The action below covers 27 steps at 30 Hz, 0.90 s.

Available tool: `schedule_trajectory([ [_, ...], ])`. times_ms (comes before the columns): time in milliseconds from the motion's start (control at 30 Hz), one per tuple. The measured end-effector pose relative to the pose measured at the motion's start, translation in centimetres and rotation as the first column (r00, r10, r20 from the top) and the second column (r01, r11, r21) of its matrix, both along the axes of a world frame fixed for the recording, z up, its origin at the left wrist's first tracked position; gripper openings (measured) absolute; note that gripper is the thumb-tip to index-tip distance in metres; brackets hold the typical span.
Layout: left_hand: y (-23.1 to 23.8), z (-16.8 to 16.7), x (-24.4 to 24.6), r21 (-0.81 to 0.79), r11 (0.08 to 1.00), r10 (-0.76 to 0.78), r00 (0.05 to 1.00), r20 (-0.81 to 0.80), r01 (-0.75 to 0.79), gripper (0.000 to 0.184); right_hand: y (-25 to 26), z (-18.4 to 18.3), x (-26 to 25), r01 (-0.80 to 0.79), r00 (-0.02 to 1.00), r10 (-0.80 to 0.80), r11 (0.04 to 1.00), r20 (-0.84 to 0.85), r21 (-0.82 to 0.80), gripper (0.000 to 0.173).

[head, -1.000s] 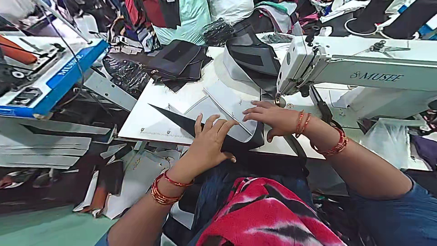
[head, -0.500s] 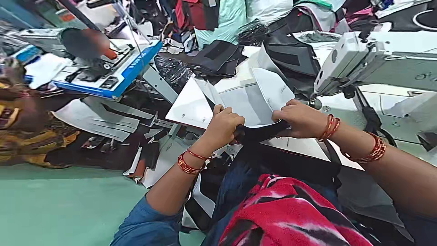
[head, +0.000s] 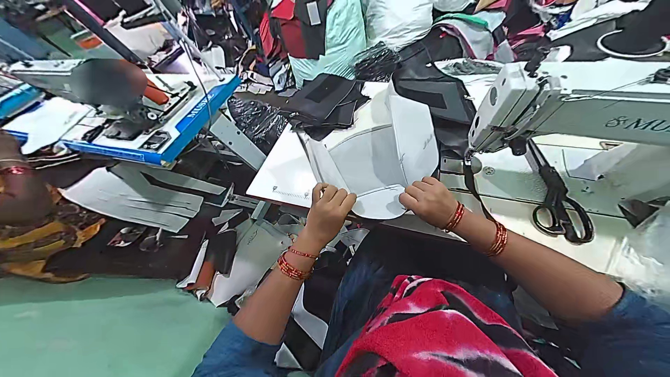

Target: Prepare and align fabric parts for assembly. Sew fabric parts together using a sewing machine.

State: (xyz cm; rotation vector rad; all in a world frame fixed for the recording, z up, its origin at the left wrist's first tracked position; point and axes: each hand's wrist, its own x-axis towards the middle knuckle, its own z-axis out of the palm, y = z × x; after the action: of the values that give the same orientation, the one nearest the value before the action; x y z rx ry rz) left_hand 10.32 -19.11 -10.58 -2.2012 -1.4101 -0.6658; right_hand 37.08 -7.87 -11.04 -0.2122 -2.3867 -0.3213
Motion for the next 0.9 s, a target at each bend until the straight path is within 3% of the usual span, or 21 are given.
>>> schedule_trajectory([
  [133,-1.7,-0.3,-1.7,-0.113,0.992,-0.049,0.998,0.029,0.052,0.018,0.7,1.9,1.6,-0.046,0.983,0.073,0.987,0.171,-0.154,0.005],
  [267,-2.6,-0.9,-2.6,-0.084,0.995,-0.054,0.999,-0.001,0.053,0.013,1.5,4.0,3.6,-0.026,0.939,0.104,0.972,0.328,-0.233,0.014],
  [467,-1.0,-1.9,-3.0,0.012,0.995,-0.099,0.995,-0.013,0.099,0.009,2.2,2.8,3.4,-0.107,0.961,0.129,0.989,0.243,-0.103,0.01],
  [700,-1.3,-1.7,-3.1,0.054,0.99,-0.129,0.991,-0.028,0.13,0.014,0.4,0.9,3.1,-0.056,0.99,0.059,0.998,0.129,-0.027,0.016],
  [800,-1.6,-1.0,-2.8,0.183,0.981,-0.074,0.996,0.045,0.065,0.019,-0.8,0.1,2.6,0.0,1.0,0.002,0.999,-0.026,0.054,0.019],
  [900,-1.6,-0.1,-2.2,0.328,0.941,0.005,0.973,0.231,-0.083,0.023,-1.7,0.4,1.6,0.046,0.981,-0.034,0.997,-0.189,0.058,0.018],
])
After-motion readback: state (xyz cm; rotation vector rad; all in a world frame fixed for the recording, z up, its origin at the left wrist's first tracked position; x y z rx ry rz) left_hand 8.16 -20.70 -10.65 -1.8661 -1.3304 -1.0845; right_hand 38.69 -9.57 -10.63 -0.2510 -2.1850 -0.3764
